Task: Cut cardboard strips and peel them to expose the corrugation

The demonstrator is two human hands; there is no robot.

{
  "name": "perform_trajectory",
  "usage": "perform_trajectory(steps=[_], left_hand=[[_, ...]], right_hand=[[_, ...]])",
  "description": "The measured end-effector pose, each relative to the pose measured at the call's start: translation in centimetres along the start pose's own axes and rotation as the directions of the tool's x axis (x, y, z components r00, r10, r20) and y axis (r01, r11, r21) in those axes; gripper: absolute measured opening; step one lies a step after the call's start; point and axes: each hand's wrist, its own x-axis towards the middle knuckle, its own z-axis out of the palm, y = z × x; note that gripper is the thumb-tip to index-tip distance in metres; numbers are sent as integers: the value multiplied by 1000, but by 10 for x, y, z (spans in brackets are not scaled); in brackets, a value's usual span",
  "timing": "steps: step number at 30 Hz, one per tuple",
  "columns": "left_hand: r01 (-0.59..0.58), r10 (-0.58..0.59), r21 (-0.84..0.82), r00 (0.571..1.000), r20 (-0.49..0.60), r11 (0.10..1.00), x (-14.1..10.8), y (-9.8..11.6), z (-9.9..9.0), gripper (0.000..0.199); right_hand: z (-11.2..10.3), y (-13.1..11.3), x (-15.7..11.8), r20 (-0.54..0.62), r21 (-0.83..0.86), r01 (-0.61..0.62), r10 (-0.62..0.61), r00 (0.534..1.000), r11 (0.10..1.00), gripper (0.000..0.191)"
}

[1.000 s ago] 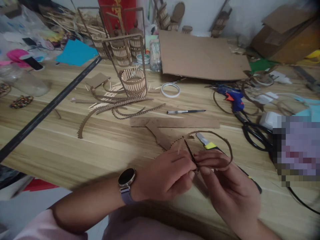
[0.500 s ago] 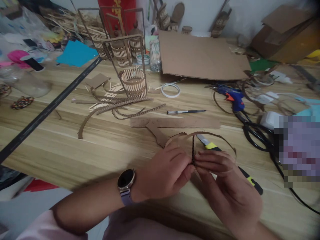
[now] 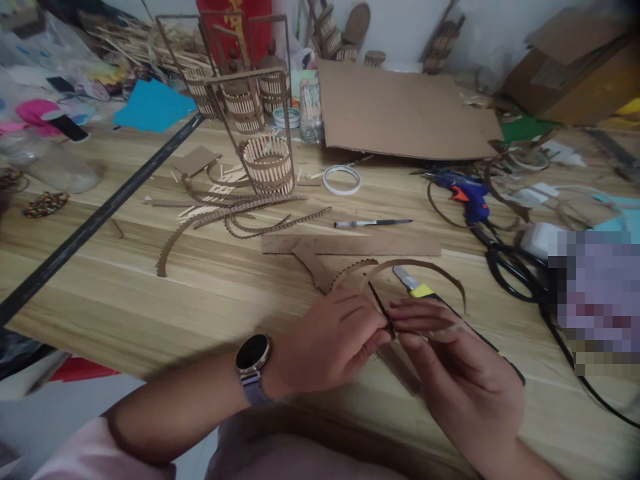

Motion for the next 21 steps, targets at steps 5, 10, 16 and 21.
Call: perform_trajectory(steps=[5,10,16,21], left_hand=[[34,-35,22,998,44,999,-2,0,0,30],[-20,20,-5,999,41,1000,-3,-4,0,32],[-91,91,4,996,18,996,0,-6,-1,32],[-44,43,10,996,77,999,-1,-3,1,32]], right_hand=[[0,2,-1,8,-6,-26,26,1000,1000,10],[-4,3,5,55,57,-62,59,997,996,7],[-3,5,4,31,42,-21,20,999,999,11],[-1,3,-1,-28,-93,78,-80,996,993,18]])
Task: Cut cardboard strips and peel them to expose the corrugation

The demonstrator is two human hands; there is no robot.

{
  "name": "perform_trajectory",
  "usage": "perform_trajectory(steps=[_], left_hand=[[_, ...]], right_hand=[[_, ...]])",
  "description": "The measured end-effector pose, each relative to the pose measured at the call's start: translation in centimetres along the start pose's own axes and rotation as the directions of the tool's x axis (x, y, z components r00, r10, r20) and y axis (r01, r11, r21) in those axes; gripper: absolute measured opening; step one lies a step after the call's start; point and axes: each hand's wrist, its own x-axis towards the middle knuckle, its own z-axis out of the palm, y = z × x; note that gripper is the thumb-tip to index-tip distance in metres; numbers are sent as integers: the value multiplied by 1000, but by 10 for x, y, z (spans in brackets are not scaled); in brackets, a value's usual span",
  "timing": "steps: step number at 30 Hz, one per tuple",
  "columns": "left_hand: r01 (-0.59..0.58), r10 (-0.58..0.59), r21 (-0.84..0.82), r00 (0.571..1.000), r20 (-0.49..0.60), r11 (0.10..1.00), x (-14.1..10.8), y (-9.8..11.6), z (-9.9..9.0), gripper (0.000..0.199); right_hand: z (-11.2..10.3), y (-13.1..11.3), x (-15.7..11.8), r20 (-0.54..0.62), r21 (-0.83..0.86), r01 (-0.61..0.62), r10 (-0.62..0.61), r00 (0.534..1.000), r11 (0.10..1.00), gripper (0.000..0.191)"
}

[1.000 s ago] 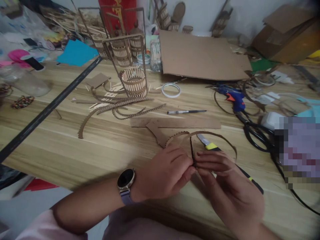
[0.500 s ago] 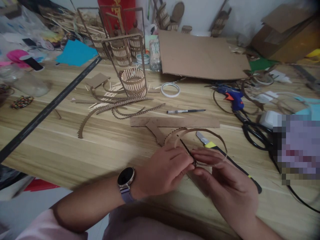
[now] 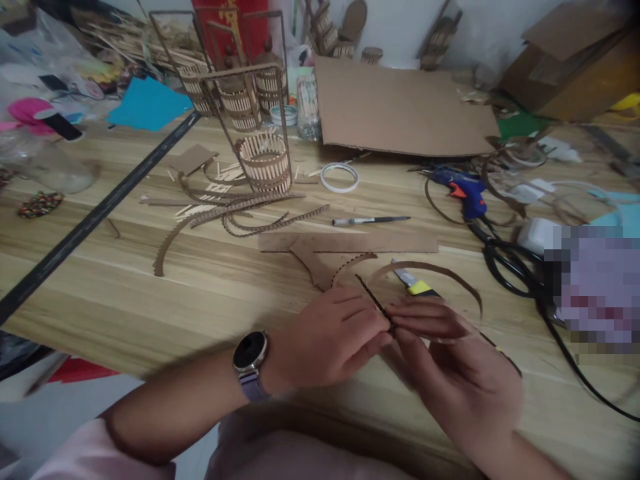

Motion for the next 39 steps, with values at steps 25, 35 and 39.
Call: perform_trajectory(steps=[25,35,39], left_hand=[[123,-107,146,988,-109,982,0,8,2,32],[92,-82,123,993,-85,988,-1,4,4,32],[74,-69,95,996,-53,993,-1,3,5,29]], right_hand=[[-1,-1,1,93,-235,188,-170,981,954,17],[2,1,-5,55,-113,93,-87,995,989,17],[3,-2,-3,32,-92,49,-46,998,995,15]])
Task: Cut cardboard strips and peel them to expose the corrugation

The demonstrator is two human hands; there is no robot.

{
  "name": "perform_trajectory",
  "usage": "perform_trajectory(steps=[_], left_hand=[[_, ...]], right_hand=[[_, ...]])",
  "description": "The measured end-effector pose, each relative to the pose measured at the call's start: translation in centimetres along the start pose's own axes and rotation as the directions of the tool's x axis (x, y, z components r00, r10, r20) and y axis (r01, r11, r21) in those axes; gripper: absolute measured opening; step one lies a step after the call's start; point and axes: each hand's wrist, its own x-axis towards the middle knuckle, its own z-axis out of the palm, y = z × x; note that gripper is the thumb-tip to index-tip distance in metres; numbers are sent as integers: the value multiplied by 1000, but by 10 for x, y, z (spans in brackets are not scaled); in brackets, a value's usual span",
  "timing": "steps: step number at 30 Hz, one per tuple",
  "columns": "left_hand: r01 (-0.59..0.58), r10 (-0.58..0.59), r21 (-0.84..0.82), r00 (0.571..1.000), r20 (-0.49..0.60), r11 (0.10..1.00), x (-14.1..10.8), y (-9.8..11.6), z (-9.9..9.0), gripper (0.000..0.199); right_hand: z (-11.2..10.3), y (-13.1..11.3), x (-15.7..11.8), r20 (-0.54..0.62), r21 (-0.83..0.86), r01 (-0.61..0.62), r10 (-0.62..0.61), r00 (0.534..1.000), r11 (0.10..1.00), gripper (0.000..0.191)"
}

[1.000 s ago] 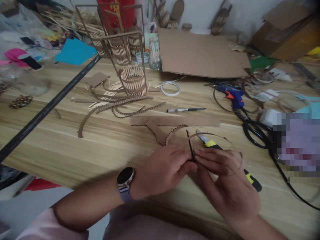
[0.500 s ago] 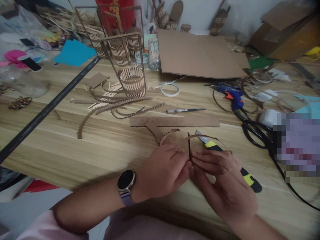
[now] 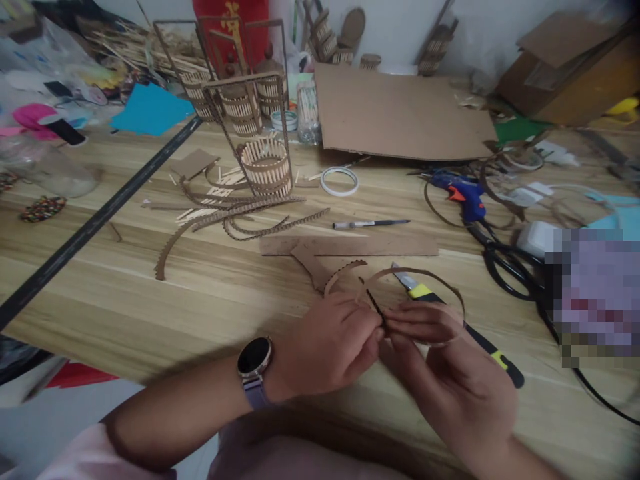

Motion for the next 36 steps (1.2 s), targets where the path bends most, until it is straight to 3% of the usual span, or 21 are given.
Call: perform_trajectory(steps=[11,13,17,24,27,36], left_hand=[[-17,20,-89,999,35,996,3,-2,-5,31],[9,-6,-96,999,33,995,3,-1,-6,32],[32,-28,-93,999,41,995,2,0,-6,35],[152,-150,-109,988,23,982,2,-3,-3,36],[152,-151,-71,988,26,986,2,-1,-3,31],[123,-122,17,992,-28,992,0,2,-3,28]], right_hand=[[-2,0,10,77,306,-249,237,969,919,13],[-3,3,8,57,226,-200,193,980,953,6],[-5,7,3,51,64,-42,39,998,997,11],[-2,8,2,20,-67,54,-53,998,996,14],[-1,6,5,19,-115,105,-104,994,988,13],[1,2,3,47,-65,26,-23,999,998,14]])
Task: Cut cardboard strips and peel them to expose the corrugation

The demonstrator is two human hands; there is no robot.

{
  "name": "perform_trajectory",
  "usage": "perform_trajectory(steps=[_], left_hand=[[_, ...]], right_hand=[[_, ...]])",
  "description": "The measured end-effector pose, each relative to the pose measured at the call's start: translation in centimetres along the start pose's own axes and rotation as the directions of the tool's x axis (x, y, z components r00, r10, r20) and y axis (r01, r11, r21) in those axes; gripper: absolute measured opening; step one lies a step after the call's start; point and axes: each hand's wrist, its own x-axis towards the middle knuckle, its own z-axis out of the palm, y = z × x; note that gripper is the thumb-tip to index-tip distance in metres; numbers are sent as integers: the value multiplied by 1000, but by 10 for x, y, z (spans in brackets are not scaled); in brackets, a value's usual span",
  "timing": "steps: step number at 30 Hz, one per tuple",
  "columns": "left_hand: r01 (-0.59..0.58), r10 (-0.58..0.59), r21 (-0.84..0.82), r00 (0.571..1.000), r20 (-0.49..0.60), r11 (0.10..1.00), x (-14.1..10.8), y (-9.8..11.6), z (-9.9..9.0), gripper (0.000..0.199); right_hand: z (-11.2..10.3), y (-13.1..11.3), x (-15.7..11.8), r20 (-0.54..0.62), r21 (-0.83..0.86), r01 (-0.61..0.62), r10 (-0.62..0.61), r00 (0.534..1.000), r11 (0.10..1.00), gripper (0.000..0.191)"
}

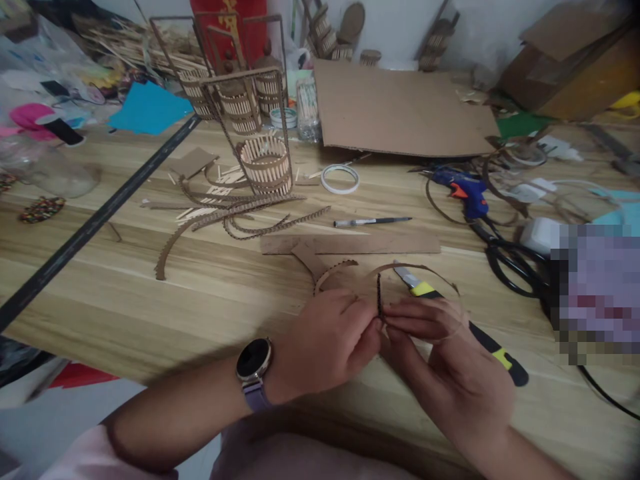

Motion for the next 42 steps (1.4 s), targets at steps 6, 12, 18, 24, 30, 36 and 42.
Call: perform_trajectory(steps=[6,12,18,24,30,36,42], left_hand=[[-35,37,-78,999,15,996,0,0,-2,26],[-64,68,-200,998,14,978,3,-3,-3,25],[-74,84,-249,996,29,966,4,-6,-2,24],[13,-7,-144,999,41,990,4,-5,-2,29],[21,-23,-45,999,-38,999,2,-1,-1,22],[27,-28,-13,997,-72,1000,1,0,1,22],[46,-48,-33,997,-60,998,2,0,0,26]], right_hand=[[-1,-4,4,-12,129,-97,99,995,987,13],[-2,-3,8,12,343,-217,226,974,914,13],[-2,-4,8,2,332,-207,219,976,920,15],[-2,-1,2,-56,101,-31,37,998,994,16],[-6,3,-2,12,-63,49,-49,999,997,20],[-6,2,-1,64,-101,134,-128,990,986,22],[-4,0,2,50,-83,91,-87,995,992,19]])
